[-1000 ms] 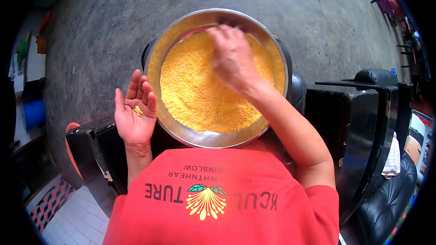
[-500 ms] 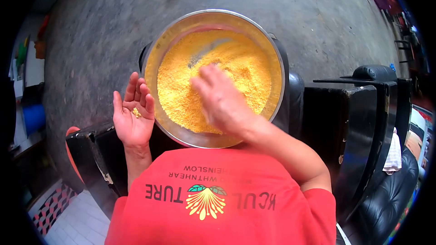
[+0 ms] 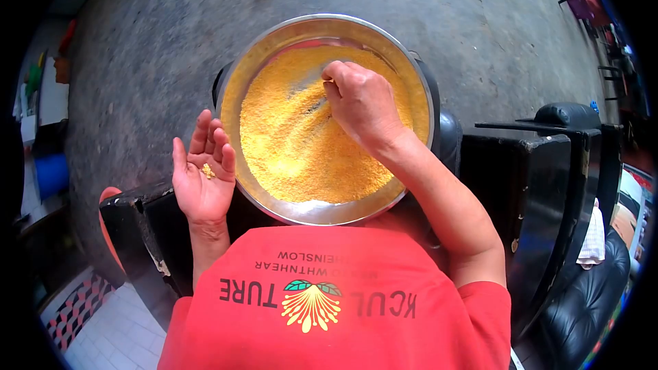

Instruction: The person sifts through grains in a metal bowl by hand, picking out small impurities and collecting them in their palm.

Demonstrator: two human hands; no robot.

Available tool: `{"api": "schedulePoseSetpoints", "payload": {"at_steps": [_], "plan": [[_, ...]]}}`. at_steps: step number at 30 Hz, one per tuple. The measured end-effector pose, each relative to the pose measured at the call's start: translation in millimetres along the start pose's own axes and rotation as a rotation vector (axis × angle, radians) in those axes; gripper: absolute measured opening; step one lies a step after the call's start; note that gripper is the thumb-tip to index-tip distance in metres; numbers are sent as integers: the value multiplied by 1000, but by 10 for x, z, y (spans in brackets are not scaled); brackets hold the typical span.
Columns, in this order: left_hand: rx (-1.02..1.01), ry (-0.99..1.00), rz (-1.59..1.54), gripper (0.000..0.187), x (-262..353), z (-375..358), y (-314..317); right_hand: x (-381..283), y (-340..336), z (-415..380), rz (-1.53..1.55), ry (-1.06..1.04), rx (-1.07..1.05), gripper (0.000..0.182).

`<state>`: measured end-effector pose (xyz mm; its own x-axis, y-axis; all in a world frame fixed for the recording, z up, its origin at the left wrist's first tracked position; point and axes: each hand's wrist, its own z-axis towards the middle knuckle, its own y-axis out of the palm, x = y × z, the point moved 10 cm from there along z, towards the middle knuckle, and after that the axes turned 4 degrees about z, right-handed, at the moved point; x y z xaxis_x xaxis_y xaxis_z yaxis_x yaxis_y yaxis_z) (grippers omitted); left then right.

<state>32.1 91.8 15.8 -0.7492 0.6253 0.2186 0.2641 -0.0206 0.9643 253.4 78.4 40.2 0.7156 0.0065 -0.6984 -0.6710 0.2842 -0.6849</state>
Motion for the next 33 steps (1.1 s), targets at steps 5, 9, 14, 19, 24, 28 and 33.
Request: {"api": "schedulePoseSetpoints", "payload": {"at_steps": [5,9,14,19,24,28,33], "plan": [[-1,-4,-5,57,0,0,-7,-4,122,48,-83,-11,-42,7],[20,-3,-16,57,-4,12,-13,21,140,73,-111,-3,-49,6],[9,1,0,58,-10,8,7,47,91,77,-36,26,-11,5],[49,-22,60,65,-103,-6,92,92,-197,-104,233,203,84,4],[80,-132,21,68,-429,94,144,-123,-205,-404,584,294,68,6],[185,-196,-21,69,-687,136,226,-954,-120,-436,513,-91,-81,12],[132,-191,-50,66,-719,108,257,-950,-126,-499,513,-114,-72,14]]}}
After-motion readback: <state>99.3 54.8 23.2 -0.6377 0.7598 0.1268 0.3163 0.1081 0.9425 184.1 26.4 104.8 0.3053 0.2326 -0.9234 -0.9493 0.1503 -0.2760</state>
